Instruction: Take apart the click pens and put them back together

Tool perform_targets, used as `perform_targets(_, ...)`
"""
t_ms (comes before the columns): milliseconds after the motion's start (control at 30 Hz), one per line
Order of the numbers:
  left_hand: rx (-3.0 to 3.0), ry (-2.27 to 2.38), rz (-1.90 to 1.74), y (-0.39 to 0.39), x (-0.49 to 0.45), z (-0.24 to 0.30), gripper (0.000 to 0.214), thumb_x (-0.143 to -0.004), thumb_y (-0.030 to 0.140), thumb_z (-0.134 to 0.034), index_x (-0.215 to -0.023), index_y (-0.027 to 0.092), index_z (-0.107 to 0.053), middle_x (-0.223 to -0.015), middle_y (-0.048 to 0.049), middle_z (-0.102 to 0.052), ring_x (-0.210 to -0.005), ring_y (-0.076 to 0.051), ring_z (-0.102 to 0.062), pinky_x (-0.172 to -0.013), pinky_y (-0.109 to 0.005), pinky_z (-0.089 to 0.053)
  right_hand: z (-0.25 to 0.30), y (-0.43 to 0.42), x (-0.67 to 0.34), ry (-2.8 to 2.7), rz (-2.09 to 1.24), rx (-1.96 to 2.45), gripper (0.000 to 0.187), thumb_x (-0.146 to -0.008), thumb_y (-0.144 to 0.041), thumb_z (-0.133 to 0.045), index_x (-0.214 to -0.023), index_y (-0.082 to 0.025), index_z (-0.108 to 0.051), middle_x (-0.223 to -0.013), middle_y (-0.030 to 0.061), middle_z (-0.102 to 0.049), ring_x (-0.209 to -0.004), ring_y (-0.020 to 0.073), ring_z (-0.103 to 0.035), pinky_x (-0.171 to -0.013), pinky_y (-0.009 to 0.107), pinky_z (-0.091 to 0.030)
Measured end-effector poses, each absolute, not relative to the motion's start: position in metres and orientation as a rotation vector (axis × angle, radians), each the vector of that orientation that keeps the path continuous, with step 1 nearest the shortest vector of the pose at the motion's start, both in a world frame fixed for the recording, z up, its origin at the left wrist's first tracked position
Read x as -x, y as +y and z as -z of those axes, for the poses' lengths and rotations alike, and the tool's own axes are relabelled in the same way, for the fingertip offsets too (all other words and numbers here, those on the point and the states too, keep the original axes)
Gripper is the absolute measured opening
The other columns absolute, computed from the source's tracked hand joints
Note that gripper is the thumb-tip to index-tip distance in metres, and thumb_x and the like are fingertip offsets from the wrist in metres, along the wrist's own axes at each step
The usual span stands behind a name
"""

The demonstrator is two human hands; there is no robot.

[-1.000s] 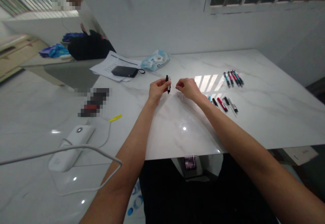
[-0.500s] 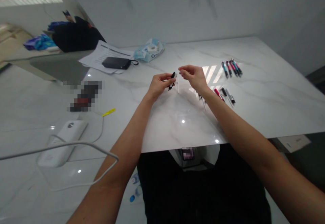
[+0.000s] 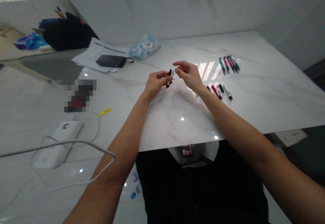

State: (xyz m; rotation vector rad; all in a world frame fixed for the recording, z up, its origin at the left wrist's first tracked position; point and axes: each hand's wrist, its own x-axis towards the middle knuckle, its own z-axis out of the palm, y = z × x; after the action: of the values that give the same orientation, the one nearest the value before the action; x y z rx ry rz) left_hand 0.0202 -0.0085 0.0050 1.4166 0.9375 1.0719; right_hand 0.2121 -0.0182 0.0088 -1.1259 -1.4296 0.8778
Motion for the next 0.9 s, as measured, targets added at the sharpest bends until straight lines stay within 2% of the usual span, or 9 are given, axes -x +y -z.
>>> perform_targets(100,-1.442,0.913,-1.067,-0.008,-0.020,-0.003,0.047,-0.067,0.051,-0.099,-0.096,0.017,-0.084,-0.086,-0.0061,-0.078,-0.077,-0.017,-0.073,-0.075,-0.030,-0.059,-0.006,-0.016,-0.212,-1.401,-0.874,1.087,0.038,-0.092,-0.058,-0.078,-0.108,-0.024,-0.075,-0.093,0.0034,-0.077,-0.093,0.0197,-0.075,-0.089,0.036,-0.064)
perform_targets(300,-1.515,0.950,-1.052,-0.007,-0.018,-0.002,0.051,-0.069,0.057,-0.096,-0.098,0.016,-0.084,-0.089,-0.0068,-0.079,-0.079,-0.019,-0.075,-0.076,-0.031,-0.060,0.004,-0.010,-0.213,-1.351,-0.904,0.977,0.046,-0.082,-0.063,-0.088,-0.096,-0.024,-0.070,-0.087,0.0023,-0.078,-0.086,0.0183,-0.076,-0.081,0.033,-0.065)
perform_targets(467,-1.534,0.953,-1.045,-0.008,-0.019,-0.003,0.051,-0.069,0.056,-0.096,-0.098,0.016,-0.084,-0.088,-0.0071,-0.080,-0.079,-0.019,-0.075,-0.075,-0.030,-0.060,0.005,-0.009,-0.216,-1.377,-0.909,0.965,0.040,-0.083,-0.058,-0.088,-0.092,-0.023,-0.070,-0.086,0.0026,-0.077,-0.083,0.0177,-0.075,-0.080,0.034,-0.065)
perform_targets(700,-1.454,0.941,-1.067,-0.006,-0.020,-0.002,0.051,-0.067,0.057,-0.098,-0.095,0.017,-0.082,-0.088,-0.0055,-0.079,-0.079,-0.017,-0.075,-0.077,-0.029,-0.062,0.002,-0.012,-0.213,-1.446,-0.906,0.982,0.051,-0.088,-0.071,-0.079,-0.095,-0.021,-0.076,-0.085,0.0037,-0.076,-0.080,0.0167,-0.072,-0.078,0.034,-0.063)
perform_targets(800,-1.393,0.952,-1.101,-0.001,-0.019,0.000,0.050,-0.065,0.053,-0.100,-0.096,0.018,-0.081,-0.088,-0.0045,-0.079,-0.078,-0.016,-0.075,-0.077,-0.028,-0.063,-0.004,-0.016,-0.218,-1.554,-0.739,1.055,0.036,-0.095,-0.057,-0.076,-0.099,-0.022,-0.081,-0.093,0.0048,-0.079,-0.083,0.0178,-0.072,-0.082,0.036,-0.062)
perform_targets(900,-1.329,0.973,-1.172,0.005,-0.016,0.001,0.048,-0.066,0.050,-0.101,-0.097,0.019,-0.081,-0.090,-0.0037,-0.079,-0.077,-0.015,-0.074,-0.076,-0.026,-0.062,-0.015,-0.020,-0.227,-1.893,-0.530,1.167,0.008,-0.093,-0.028,-0.079,-0.093,-0.022,-0.085,-0.092,0.0041,-0.080,-0.083,0.0187,-0.071,-0.088,0.038,-0.058)
